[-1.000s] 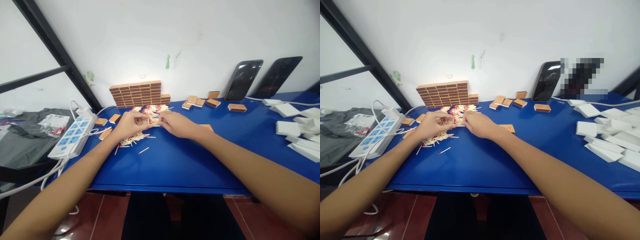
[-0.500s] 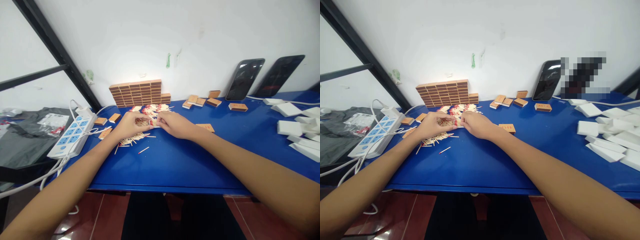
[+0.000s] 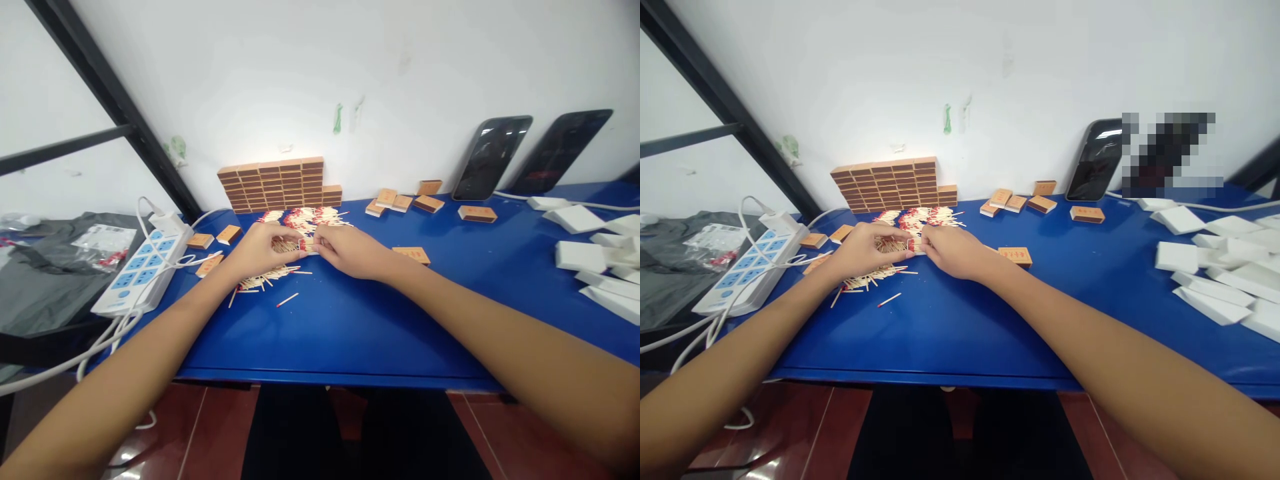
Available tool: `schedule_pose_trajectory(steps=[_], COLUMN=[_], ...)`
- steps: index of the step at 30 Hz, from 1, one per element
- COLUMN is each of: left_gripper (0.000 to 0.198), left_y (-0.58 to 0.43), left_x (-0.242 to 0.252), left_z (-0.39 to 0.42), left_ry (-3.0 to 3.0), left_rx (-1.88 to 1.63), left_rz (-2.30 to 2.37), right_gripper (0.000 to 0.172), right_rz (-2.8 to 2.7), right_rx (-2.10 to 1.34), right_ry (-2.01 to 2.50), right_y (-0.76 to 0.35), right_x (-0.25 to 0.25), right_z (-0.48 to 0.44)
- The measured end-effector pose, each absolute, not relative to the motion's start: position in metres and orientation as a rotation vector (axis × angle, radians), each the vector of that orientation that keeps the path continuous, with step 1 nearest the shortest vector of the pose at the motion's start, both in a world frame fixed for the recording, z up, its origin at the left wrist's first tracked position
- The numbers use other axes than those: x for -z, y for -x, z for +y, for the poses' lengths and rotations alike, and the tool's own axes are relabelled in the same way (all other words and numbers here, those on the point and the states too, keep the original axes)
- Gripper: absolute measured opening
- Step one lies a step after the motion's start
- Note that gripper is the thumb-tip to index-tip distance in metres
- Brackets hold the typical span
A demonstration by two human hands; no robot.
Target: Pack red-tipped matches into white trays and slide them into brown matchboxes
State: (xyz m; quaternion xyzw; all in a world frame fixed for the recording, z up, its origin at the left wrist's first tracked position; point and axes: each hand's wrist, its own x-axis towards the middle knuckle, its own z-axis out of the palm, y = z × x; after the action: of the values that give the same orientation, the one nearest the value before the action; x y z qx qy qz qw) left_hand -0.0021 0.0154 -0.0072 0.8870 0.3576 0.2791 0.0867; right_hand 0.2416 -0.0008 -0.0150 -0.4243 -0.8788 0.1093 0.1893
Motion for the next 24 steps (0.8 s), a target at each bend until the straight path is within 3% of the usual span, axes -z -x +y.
schedule_pose_trajectory(steps=[24], left_gripper=[0.027], left_y=[0.0004], left_x=[0.0022], left_z=[0.0127], left_ry=[-2.695], left_rx=[-0.720], left_rz=[1.049], right_gripper=[0.020], right_rz=[-2.477], right_rx=[-0.370], right_ry=[1.218], right_y=[-0.2450], right_x=[0.0155], right_z=[0.0034])
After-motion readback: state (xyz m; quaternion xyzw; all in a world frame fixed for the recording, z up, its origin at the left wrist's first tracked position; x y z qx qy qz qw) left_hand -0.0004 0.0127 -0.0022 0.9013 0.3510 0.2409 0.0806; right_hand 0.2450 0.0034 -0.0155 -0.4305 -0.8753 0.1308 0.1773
